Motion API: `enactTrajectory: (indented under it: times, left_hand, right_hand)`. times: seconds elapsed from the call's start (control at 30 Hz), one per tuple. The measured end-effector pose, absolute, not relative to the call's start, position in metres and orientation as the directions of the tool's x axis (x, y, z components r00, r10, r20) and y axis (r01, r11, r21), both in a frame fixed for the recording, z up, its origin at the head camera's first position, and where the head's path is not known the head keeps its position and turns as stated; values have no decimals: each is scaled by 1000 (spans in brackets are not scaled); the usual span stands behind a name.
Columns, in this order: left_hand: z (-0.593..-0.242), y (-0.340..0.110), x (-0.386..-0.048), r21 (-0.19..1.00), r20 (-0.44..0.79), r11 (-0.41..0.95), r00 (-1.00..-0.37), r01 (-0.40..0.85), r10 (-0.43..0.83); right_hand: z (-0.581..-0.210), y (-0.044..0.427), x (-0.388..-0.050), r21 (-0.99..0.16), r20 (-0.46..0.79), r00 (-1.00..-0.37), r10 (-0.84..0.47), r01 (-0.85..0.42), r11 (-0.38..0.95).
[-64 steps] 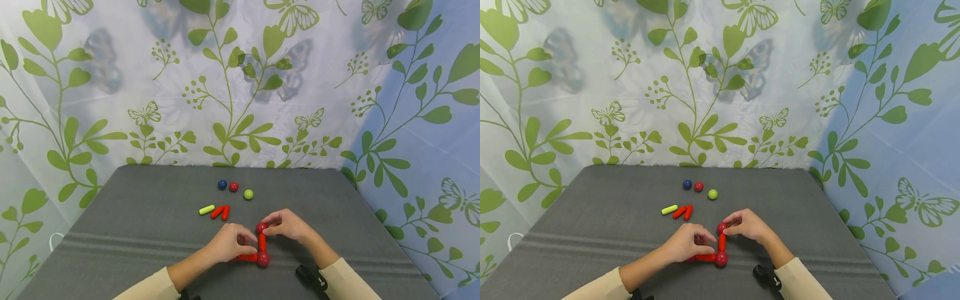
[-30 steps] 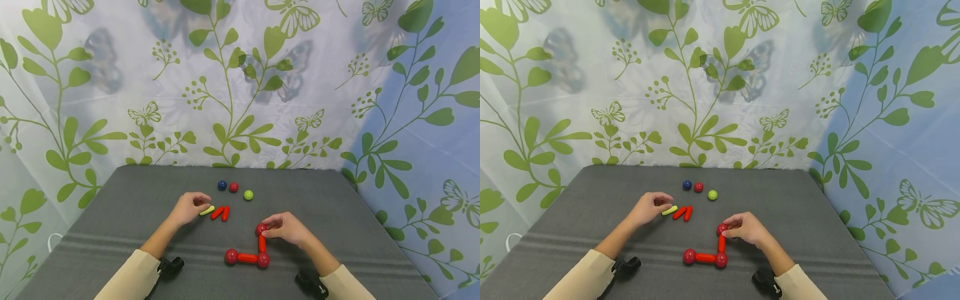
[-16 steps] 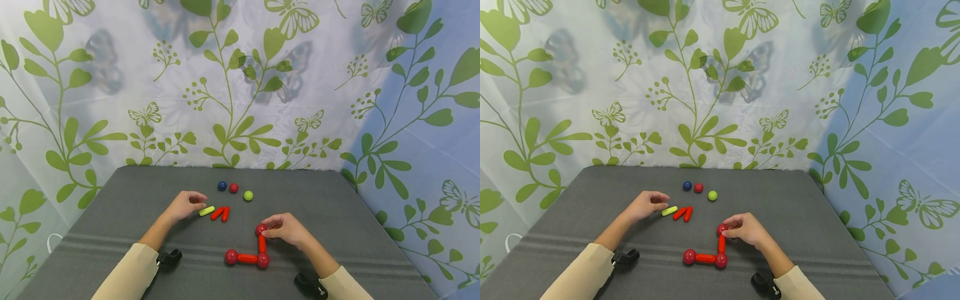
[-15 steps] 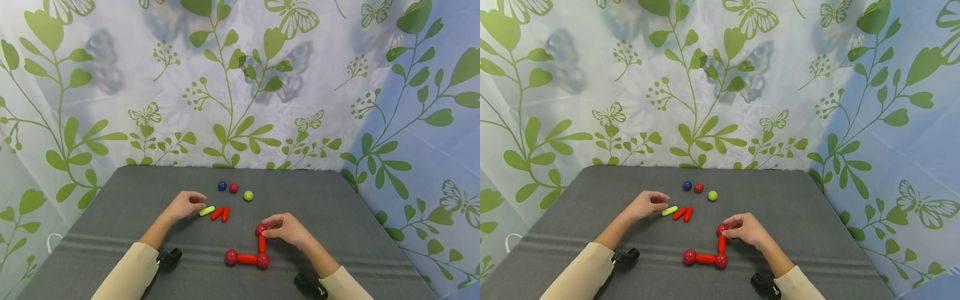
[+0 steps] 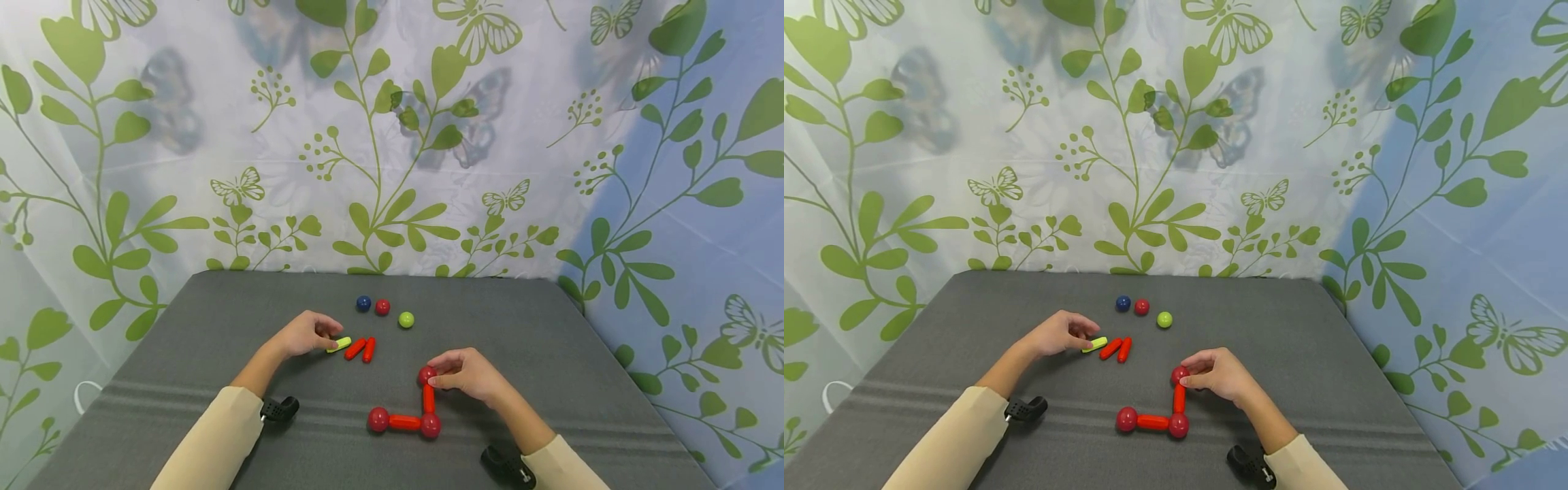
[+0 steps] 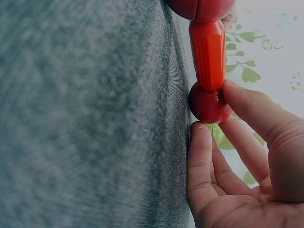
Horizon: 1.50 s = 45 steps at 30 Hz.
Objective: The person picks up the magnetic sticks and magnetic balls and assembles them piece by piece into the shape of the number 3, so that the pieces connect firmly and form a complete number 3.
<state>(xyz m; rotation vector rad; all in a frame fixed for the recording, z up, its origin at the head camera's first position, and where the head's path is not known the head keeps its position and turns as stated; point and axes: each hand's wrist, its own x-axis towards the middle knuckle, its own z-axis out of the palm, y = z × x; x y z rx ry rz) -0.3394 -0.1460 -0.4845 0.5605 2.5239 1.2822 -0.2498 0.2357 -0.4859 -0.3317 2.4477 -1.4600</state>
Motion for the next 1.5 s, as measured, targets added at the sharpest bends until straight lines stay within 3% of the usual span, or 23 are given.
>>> enactTrajectory:
  times: [0.37,0.87,1.5]
  left_hand:
    - [-487,-141,-345,746,-7,567,-848,349,530]
    - [-487,-134,-342,691,-39,638,-863,340,503]
    - [-487,-137,-338,694,11,629,-878,351,478]
  right_hand:
    - [-486,237,-250,-891,-116,-933,-340,-53,451]
    - [-485,237,-252,-884,-156,-935,-320,-12,467]
    - [-485,235,-250,-883,-160,-939,-305,-2,469]
